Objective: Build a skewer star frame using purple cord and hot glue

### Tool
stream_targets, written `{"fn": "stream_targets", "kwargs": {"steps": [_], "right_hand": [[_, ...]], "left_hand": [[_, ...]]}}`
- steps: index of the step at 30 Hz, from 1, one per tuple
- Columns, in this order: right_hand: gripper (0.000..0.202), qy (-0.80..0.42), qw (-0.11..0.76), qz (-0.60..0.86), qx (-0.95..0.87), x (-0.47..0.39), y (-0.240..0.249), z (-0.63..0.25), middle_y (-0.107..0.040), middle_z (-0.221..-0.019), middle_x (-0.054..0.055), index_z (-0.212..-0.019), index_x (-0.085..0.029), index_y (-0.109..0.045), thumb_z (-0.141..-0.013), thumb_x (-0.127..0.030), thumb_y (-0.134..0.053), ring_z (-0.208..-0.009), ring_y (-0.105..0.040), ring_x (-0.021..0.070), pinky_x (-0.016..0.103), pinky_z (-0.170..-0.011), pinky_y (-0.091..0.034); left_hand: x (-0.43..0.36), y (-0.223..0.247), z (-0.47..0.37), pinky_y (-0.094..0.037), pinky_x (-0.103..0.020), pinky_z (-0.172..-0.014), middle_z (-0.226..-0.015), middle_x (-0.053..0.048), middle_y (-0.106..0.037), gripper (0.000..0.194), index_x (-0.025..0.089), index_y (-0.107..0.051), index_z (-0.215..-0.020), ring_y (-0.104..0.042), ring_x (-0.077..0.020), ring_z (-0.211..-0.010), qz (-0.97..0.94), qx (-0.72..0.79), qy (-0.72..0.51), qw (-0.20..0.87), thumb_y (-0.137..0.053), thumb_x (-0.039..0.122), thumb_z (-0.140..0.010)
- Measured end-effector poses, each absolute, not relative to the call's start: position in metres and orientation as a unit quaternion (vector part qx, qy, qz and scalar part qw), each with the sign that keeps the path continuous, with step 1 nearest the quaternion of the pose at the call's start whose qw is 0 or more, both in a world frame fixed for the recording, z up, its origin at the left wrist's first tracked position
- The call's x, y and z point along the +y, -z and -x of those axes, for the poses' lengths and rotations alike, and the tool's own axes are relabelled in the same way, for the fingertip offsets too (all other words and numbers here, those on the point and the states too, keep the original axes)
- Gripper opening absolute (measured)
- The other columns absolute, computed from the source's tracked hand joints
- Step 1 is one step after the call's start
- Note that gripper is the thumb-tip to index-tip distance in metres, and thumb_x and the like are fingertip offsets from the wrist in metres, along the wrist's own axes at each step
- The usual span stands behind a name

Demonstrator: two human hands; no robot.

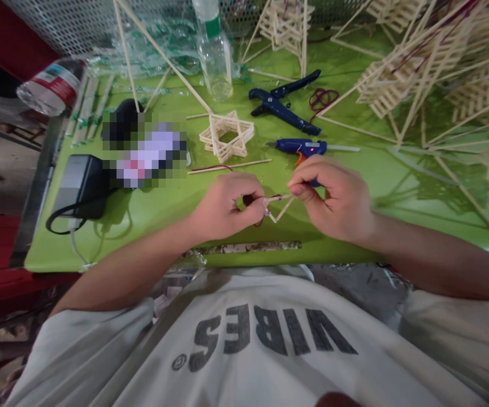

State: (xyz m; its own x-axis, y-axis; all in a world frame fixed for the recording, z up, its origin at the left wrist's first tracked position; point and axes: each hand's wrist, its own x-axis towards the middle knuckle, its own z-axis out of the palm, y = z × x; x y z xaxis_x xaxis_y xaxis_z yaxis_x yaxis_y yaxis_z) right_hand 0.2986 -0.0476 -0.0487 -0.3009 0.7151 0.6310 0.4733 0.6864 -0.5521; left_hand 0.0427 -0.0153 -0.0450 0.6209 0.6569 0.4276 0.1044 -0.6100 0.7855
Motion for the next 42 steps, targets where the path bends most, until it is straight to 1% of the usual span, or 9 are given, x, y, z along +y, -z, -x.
{"fn": "stream_targets", "kwargs": {"steps": [4, 7, 12, 21, 26, 31, 35, 39, 42], "right_hand": [[0.008, -0.122, 0.468, 0.356, -0.8, -0.047, 0.0506, -0.2993, -0.084, -0.096, 0.002, -0.107, -0.031, -0.078, -0.106, -0.025, -0.073, -0.087, -0.079, 0.0248, 0.046, -0.078, -0.061], [0.011, -0.141, 0.47, 0.341, -0.802, -0.0467, 0.0507, -0.2993, -0.083, -0.104, 0.005, -0.112, -0.033, -0.083, -0.105, -0.027, -0.077, -0.093, -0.08, 0.0256, 0.047, -0.082, -0.065], [0.012, -0.155, 0.478, 0.337, -0.796, -0.0473, 0.0515, -0.2968, -0.08, -0.112, 0.008, -0.114, -0.032, -0.088, -0.105, -0.03, -0.08, -0.098, -0.079, 0.0242, 0.043, -0.079, -0.067], [0.028, -0.16, 0.442, 0.335, -0.816, -0.0511, 0.0545, -0.2989, -0.084, -0.129, 0.01, -0.131, -0.032, -0.085, -0.108, -0.026, -0.07, -0.107, -0.082, 0.0271, 0.051, -0.092, -0.069], [0.034, -0.167, 0.439, 0.341, -0.814, -0.0504, 0.0543, -0.2999, -0.082, -0.133, 0.01, -0.14, -0.034, -0.082, -0.108, -0.031, -0.071, -0.116, -0.082, 0.0296, 0.052, -0.097, -0.069], [0.029, -0.164, 0.455, 0.353, -0.801, -0.0533, 0.0515, -0.2996, -0.083, -0.129, 0.011, -0.132, -0.033, -0.083, -0.106, -0.035, -0.072, -0.114, -0.082, 0.0334, 0.058, -0.099, -0.067], [0.021, -0.152, 0.481, 0.361, -0.784, -0.0549, 0.051, -0.2995, -0.083, -0.124, 0.011, -0.122, -0.035, -0.084, -0.103, -0.039, -0.075, -0.107, -0.082, 0.0342, 0.06, -0.093, -0.066], [0.022, -0.156, 0.461, 0.35, -0.8, -0.0559, 0.0498, -0.2992, -0.081, -0.126, 0.012, -0.12, -0.032, -0.084, -0.101, -0.035, -0.074, -0.102, -0.08, 0.0313, 0.059, -0.089, -0.066], [0.026, -0.158, 0.467, 0.341, -0.8, -0.0562, 0.0495, -0.2984, -0.081, -0.126, 0.014, -0.123, -0.03, -0.083, -0.097, -0.031, -0.077, -0.104, -0.08, 0.0324, 0.059, -0.088, -0.065]], "left_hand": [[-0.0149, 0.0456, -0.0425, -0.045, -0.03, -0.066, -0.069, 0.0, -0.066, 0.031, 0.021, -0.064, -0.074, -0.058, -0.0129, -0.066, -0.822, 0.229, -0.373, 0.363, -0.068, 0.025, -0.104], [-0.0141, 0.0458, -0.0422, -0.044, -0.03, -0.065, -0.07, 0.0, -0.066, 0.03, 0.021, -0.064, -0.074, -0.058, -0.013, -0.066, -0.823, 0.231, -0.375, 0.358, -0.069, 0.026, -0.104], [-0.0152, 0.0437, -0.0428, -0.044, -0.029, -0.067, -0.07, 0.0, -0.067, 0.03, 0.021, -0.065, -0.075, -0.059, -0.0124, -0.066, -0.824, 0.228, -0.371, 0.362, -0.069, 0.025, -0.104], [-0.0153, 0.0432, -0.042, -0.045, -0.031, -0.066, -0.069, -0.001, -0.065, 0.031, 0.022, -0.066, -0.074, -0.057, -0.0137, -0.065, -0.818, 0.24, -0.371, 0.37, -0.068, 0.027, -0.105], [-0.0166, 0.0432, -0.0419, -0.045, -0.031, -0.066, -0.068, 0.0, -0.064, 0.032, 0.022, -0.064, -0.074, -0.057, -0.0137, -0.065, -0.818, 0.245, -0.375, 0.361, -0.068, 0.029, -0.105], [-0.016, 0.0437, -0.0414, -0.046, -0.029, -0.066, -0.069, -0.001, -0.067, 0.033, 0.021, -0.066, -0.074, -0.06, -0.0128, -0.065, -0.813, 0.236, -0.386, 0.367, -0.07, 0.027, -0.106], [-0.0154, 0.0429, -0.0416, -0.047, -0.031, -0.066, -0.07, -0.002, -0.071, 0.035, 0.022, -0.068, -0.073, -0.062, -0.0142, -0.066, -0.811, 0.235, -0.391, 0.367, -0.07, 0.03, -0.106], [-0.0154, 0.0418, -0.0422, -0.046, -0.031, -0.066, -0.07, -0.002, -0.07, 0.032, 0.021, -0.068, -0.074, -0.06, -0.0141, -0.066, -0.813, 0.241, -0.387, 0.361, -0.069, 0.028, -0.105], [-0.0149, 0.0425, -0.0417, -0.045, -0.029, -0.066, -0.07, -0.001, -0.068, 0.03, 0.02, -0.068, -0.075, -0.059, -0.0127, -0.066, -0.813, 0.232, -0.391, 0.363, -0.07, 0.025, -0.105]]}}
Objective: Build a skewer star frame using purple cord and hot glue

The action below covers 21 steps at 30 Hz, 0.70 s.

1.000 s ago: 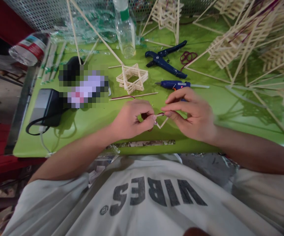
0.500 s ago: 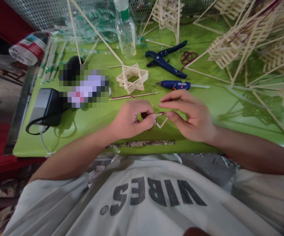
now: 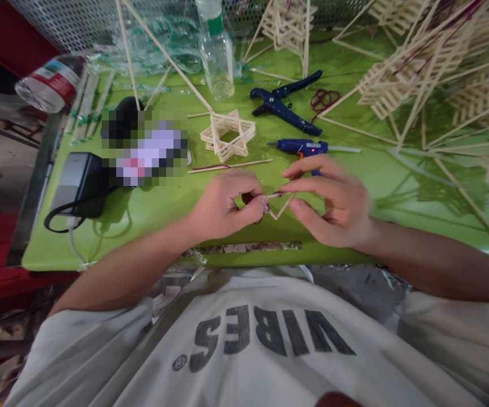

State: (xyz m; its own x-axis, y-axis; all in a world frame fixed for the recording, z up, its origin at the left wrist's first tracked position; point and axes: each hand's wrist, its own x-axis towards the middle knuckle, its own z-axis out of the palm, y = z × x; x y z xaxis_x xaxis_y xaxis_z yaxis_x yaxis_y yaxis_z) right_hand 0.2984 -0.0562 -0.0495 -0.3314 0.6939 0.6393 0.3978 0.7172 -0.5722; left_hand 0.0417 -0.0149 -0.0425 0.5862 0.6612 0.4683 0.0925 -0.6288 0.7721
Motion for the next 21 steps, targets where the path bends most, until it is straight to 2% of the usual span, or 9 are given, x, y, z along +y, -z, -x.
{"fn": "stream_targets", "kwargs": {"steps": [6, 11, 16, 21], "right_hand": [[0.029, -0.144, 0.477, 0.338, -0.799, -0.0547, 0.053, -0.2983, -0.081, -0.124, 0.012, -0.126, -0.03, -0.081, -0.097, -0.033, -0.078, -0.105, -0.081, 0.0322, 0.057, -0.091, -0.065], [0.032, -0.136, 0.462, 0.335, -0.81, -0.0547, 0.0533, -0.2986, -0.08, -0.129, 0.012, -0.131, -0.036, -0.079, -0.1, -0.033, -0.076, -0.105, -0.081, 0.0334, 0.059, -0.092, -0.067], [0.037, -0.108, 0.473, 0.322, -0.813, -0.0532, 0.0539, -0.2991, -0.08, -0.128, 0.012, -0.137, -0.032, -0.078, -0.1, -0.035, -0.075, -0.107, -0.082, 0.0338, 0.059, -0.091, -0.068], [0.035, -0.109, 0.442, 0.33, -0.827, -0.0545, 0.0527, -0.3009, -0.08, -0.132, 0.011, -0.137, -0.039, -0.076, -0.103, -0.034, -0.073, -0.104, -0.081, 0.0329, 0.06, -0.09, -0.069]], "left_hand": [[-0.0141, 0.046, -0.041, -0.045, -0.028, -0.066, -0.07, 0.0, -0.067, 0.03, 0.02, -0.067, -0.076, -0.059, -0.012, -0.066, -0.816, 0.223, -0.403, 0.351, -0.07, 0.024, -0.105], [-0.0145, 0.045, -0.0413, -0.045, -0.028, -0.066, -0.07, 0.0, -0.067, 0.029, 0.02, -0.067, -0.076, -0.058, -0.0115, -0.066, -0.814, 0.225, -0.399, 0.358, -0.071, 0.023, -0.104], [-0.0155, 0.0428, -0.0414, -0.046, -0.027, -0.066, -0.07, 0.0, -0.066, 0.028, 0.02, -0.066, -0.076, -0.059, -0.0115, -0.066, -0.813, 0.23, -0.396, 0.36, -0.068, 0.021, -0.104], [-0.0157, 0.0432, -0.0411, -0.048, -0.029, -0.066, -0.069, -0.001, -0.067, 0.031, 0.021, -0.067, -0.075, -0.06, -0.0126, -0.065, -0.813, 0.238, -0.39, 0.362, -0.068, 0.026, -0.106]]}}
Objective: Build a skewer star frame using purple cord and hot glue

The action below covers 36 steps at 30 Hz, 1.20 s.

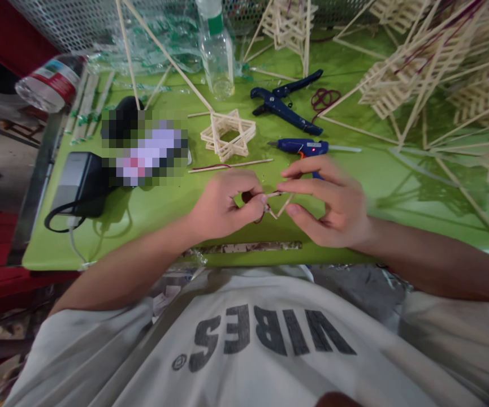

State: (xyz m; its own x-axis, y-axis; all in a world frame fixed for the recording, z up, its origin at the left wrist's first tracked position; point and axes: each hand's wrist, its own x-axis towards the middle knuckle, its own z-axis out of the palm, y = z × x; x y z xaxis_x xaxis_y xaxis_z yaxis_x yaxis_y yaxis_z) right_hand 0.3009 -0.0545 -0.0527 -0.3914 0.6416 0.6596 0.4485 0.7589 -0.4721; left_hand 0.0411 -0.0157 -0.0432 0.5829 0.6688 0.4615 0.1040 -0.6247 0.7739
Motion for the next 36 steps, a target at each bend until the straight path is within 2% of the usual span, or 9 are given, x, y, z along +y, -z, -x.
{"fn": "stream_targets", "kwargs": {"steps": [3, 9, 17, 23, 28, 30, 32, 34, 36], "right_hand": [[0.041, -0.092, 0.451, 0.318, -0.829, -0.0547, 0.0515, -0.3008, -0.08, -0.133, 0.012, -0.142, -0.038, -0.074, -0.102, -0.033, -0.074, -0.105, -0.081, 0.0336, 0.059, -0.09, -0.07], [0.037, -0.069, 0.436, 0.312, -0.842, -0.0543, 0.053, -0.3001, -0.079, -0.134, 0.012, -0.139, -0.033, -0.075, -0.102, -0.033, -0.074, -0.102, -0.081, 0.0315, 0.058, -0.087, -0.068], [0.046, -0.044, 0.418, 0.329, -0.846, -0.0535, 0.0561, -0.3018, -0.076, -0.142, 0.011, -0.152, -0.042, -0.068, -0.107, -0.043, -0.069, -0.105, -0.079, 0.0328, 0.061, -0.09, -0.069], [0.067, -0.046, 0.405, 0.338, -0.848, -0.0537, 0.0558, -0.3013, -0.065, -0.159, 0.013, -0.172, -0.043, -0.05, -0.108, -0.053, -0.068, -0.13, -0.074, 0.0383, 0.062, -0.103, -0.068], [0.061, -0.051, 0.384, 0.329, -0.861, -0.0533, 0.0552, -0.3018, -0.065, -0.161, 0.013, -0.171, -0.042, -0.052, -0.113, -0.06, -0.057, -0.123, -0.077, 0.0368, 0.066, -0.108, -0.066], [0.061, -0.04, 0.424, 0.31, -0.85, -0.0519, 0.0555, -0.3009, -0.069, -0.156, 0.014, -0.169, -0.038, -0.056, -0.112, -0.059, -0.059, -0.123, -0.077, 0.0368, 0.062, -0.102, -0.069], [0.054, -0.019, 0.482, 0.293, -0.825, -0.0501, 0.0559, -0.2997, -0.076, -0.14, 0.015, -0.157, -0.03, -0.068, -0.108, -0.052, -0.068, -0.117, -0.08, 0.035, 0.055, -0.093, -0.071], [0.035, -0.005, 0.535, 0.29, -0.793, -0.0487, 0.0559, -0.2985, -0.081, -0.115, 0.011, -0.135, -0.027, -0.077, -0.103, -0.041, -0.078, -0.1, -0.081, 0.0303, 0.049, -0.082, -0.07], [0.018, -0.017, 0.559, 0.303, -0.772, -0.0482, 0.0551, -0.2977, -0.08, -0.094, 0.005, -0.117, -0.029, -0.077, -0.101, -0.036, -0.083, -0.082, -0.078, 0.0252, 0.045, -0.074, -0.065]], "left_hand": [[-0.0145, 0.0449, -0.0404, -0.049, -0.028, -0.066, -0.071, -0.001, -0.069, 0.029, 0.021, -0.069, -0.077, -0.06, -0.012, -0.066, -0.811, 0.233, -0.392, 0.367, -0.067, 0.024, -0.106], [-0.0141, 0.045, -0.0406, -0.05, -0.027, -0.066, -0.071, -0.001, -0.07, 0.031, 0.02, -0.07, -0.076, -0.062, -0.0119, -0.065, -0.803, 0.247, -0.395, 0.372, -0.069, 0.026, -0.107], [-0.0108, 0.0435, -0.0405, -0.044, -0.026, -0.061, -0.067, 0.001, -0.069, 0.03, 0.02, -0.069, -0.074, -0.06, -0.0108, -0.062, -0.765, 0.287, -0.402, 0.414, -0.069, 0.024, -0.104], [-0.0079, 0.0439, -0.0401, -0.046, -0.029, -0.063, -0.066, 0.001, -0.065, 0.03, 0.02, -0.067, -0.073, -0.056, -0.0117, -0.062, -0.725, 0.307, -0.389, 0.479, -0.068, 0.026, -0.102], [-0.0073, 0.0432, -0.0405, -0.044, -0.03, -0.063, -0.064, 0.001, -0.062, 0.032, 0.02, -0.065, -0.071, -0.053, -0.0117, -0.061, -0.719, 0.309, -0.386, 0.489, -0.068, 0.028, -0.102], [-0.0071, 0.0433, -0.041, -0.042, -0.03, -0.062, -0.064, 0.002, -0.061, 0.031, 0.02, -0.065, -0.071, -0.05, -0.0112, -0.06, -0.718, 0.312, -0.39, 0.485, -0.067, 0.025, -0.101], [-0.0067, 0.0435, -0.0417, -0.038, -0.03, -0.06, -0.062, 0.002, -0.057, 0.032, 0.02, -0.064, -0.069, -0.047, -0.0107, -0.059, -0.722, 0.315, -0.393, 0.475, -0.067, 0.025, -0.1], [-0.0064, 0.0435, -0.0423, -0.035, -0.03, -0.059, -0.06, 0.002, -0.054, 0.034, 0.02, -0.061, -0.066, -0.042, -0.0103, -0.057, -0.726, 0.314, -0.396, 0.467, -0.067, 0.027, -0.099], [-0.0064, 0.0436, -0.0423, -0.035, -0.03, -0.059, -0.06, 0.003, -0.053, 0.034, 0.02, -0.062, -0.066, -0.042, -0.0104, -0.057, -0.728, 0.316, -0.392, 0.465, -0.067, 0.028, -0.099]]}}
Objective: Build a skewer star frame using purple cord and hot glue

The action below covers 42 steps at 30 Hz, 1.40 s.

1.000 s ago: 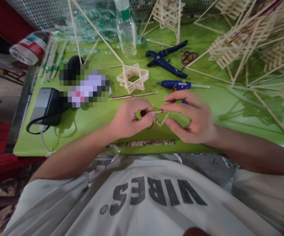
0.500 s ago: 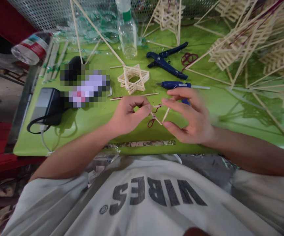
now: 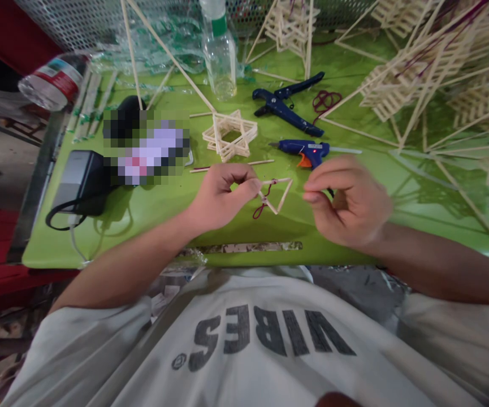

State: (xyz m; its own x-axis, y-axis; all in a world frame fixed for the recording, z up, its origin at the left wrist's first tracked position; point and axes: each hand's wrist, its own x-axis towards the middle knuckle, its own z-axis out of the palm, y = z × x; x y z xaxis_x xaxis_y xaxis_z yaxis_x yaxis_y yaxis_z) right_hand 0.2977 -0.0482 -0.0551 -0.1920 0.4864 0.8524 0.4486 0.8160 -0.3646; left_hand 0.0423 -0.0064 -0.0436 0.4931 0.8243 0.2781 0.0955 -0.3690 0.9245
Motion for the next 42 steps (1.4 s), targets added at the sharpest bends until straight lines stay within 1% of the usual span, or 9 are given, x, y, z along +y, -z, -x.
{"fn": "stream_targets", "kwargs": {"steps": [5, 13, 17, 20, 24, 26, 33, 38, 42], "right_hand": [[0.02, -0.072, 0.545, 0.331, -0.767, -0.051, 0.05, -0.297, -0.073, -0.078, 0.001, -0.098, -0.029, -0.07, -0.107, -0.044, -0.079, -0.069, -0.071, 0.0202, 0.041, -0.066, -0.059], [0.027, -0.142, 0.536, 0.326, -0.766, -0.052, 0.049, -0.3, -0.054, -0.07, -0.001, -0.089, -0.026, -0.058, -0.115, -0.032, -0.058, -0.058, -0.051, 0.0148, 0.034, -0.052, -0.039], [0.034, -0.181, 0.525, 0.334, -0.761, -0.053, 0.052, -0.301, -0.049, -0.07, -0.001, -0.086, -0.027, -0.051, -0.117, -0.042, -0.055, -0.056, -0.045, 0.0172, 0.038, -0.053, -0.032], [0.025, -0.176, 0.529, 0.317, -0.768, -0.049, 0.053, -0.299, -0.055, -0.078, 0.001, -0.095, -0.029, -0.058, -0.115, -0.044, -0.057, -0.063, -0.051, 0.0196, 0.039, -0.057, -0.041], [0.005, -0.118, 0.531, 0.269, -0.795, -0.041, 0.053, -0.296, -0.066, -0.085, 0.002, -0.105, -0.027, -0.066, -0.109, -0.029, -0.069, -0.075, -0.065, 0.0205, 0.038, -0.064, -0.053], [0.003, -0.103, 0.528, 0.278, -0.796, -0.041, 0.053, -0.295, -0.071, -0.088, 0.003, -0.108, -0.027, -0.071, -0.106, -0.025, -0.073, -0.078, -0.07, 0.0212, 0.038, -0.065, -0.057], [0.018, -0.1, 0.522, 0.304, -0.79, -0.048, 0.051, -0.295, -0.084, -0.098, 0.004, -0.113, -0.03, -0.08, -0.102, -0.017, -0.077, -0.08, -0.08, 0.0203, 0.036, -0.066, -0.065], [0.047, -0.091, 0.547, 0.294, -0.779, -0.048, 0.058, -0.293, -0.089, -0.096, 0.0, -0.137, -0.037, -0.078, -0.095, -0.015, -0.082, -0.078, -0.083, 0.0249, 0.046, -0.071, -0.068], [0.052, -0.075, 0.543, 0.321, -0.772, -0.049, 0.059, -0.292, -0.091, -0.096, -0.001, -0.14, -0.038, -0.079, -0.093, -0.016, -0.083, -0.078, -0.085, 0.0255, 0.048, -0.076, -0.069]], "left_hand": [[-0.007, 0.045, -0.041, -0.04, -0.029, -0.061, -0.063, 0.002, -0.058, 0.034, 0.019, -0.065, -0.07, -0.049, -0.0103, -0.06, -0.733, 0.3, -0.378, 0.479, -0.068, 0.029, -0.102], [-0.008, 0.044, -0.042, -0.043, -0.028, -0.058, -0.061, 0.002, -0.059, 0.034, 0.02, -0.067, -0.07, -0.05, -0.0104, -0.057, -0.751, 0.288, -0.369, 0.466, -0.069, 0.029, -0.103], [-0.008, 0.044, -0.042, -0.045, -0.028, -0.058, -0.062, 0.001, -0.064, 0.034, 0.02, -0.068, -0.071, -0.054, -0.0116, -0.058, -0.756, 0.289, -0.367, 0.459, -0.07, 0.03, -0.103], [-0.008, 0.045, -0.041, -0.047, -0.026, -0.06, -0.065, 0.0, -0.069, 0.034, 0.019, -0.071, -0.072, -0.059, -0.0111, -0.06, -0.758, 0.282, -0.364, 0.462, -0.07, 0.029, -0.104], [-0.009, 0.045, -0.042, -0.048, -0.024, -0.061, -0.067, -0.001, -0.072, 0.036, 0.019, -0.072, -0.073, -0.06, -0.0104, -0.06, -0.757, 0.271, -0.359, 0.474, -0.076, 0.035, -0.104], [-0.01, 0.045, -0.042, -0.047, -0.023, -0.06, -0.066, -0.001, -0.071, 0.037, 0.019, -0.073, -0.074, -0.06, -0.0107, -0.06, -0.758, 0.273, -0.354, 0.475, -0.079, 0.04, -0.104], [-0.01, 0.045, -0.042, -0.043, -0.023, -0.058, -0.065, -0.001, -0.068, 0.039, 0.018, -0.072, -0.074, -0.058, -0.0104, -0.06, -0.771, 0.275, -0.337, 0.465, -0.079, 0.043, -0.104], [-0.011, 0.044, -0.043, -0.044, -0.023, -0.059, -0.065, 0.0, -0.068, 0.038, 0.018, -0.072, -0.073, -0.058, -0.01, -0.06, -0.765, 0.289, -0.33, 0.472, -0.081, 0.04, -0.103], [-0.012, 0.045, -0.043, -0.044, -0.024, -0.059, -0.064, 0.0, -0.066, 0.039, 0.019, -0.07, -0.071, -0.057, -0.0106, -0.06, -0.768, 0.3, -0.328, 0.461, -0.079, 0.039, -0.103]]}}
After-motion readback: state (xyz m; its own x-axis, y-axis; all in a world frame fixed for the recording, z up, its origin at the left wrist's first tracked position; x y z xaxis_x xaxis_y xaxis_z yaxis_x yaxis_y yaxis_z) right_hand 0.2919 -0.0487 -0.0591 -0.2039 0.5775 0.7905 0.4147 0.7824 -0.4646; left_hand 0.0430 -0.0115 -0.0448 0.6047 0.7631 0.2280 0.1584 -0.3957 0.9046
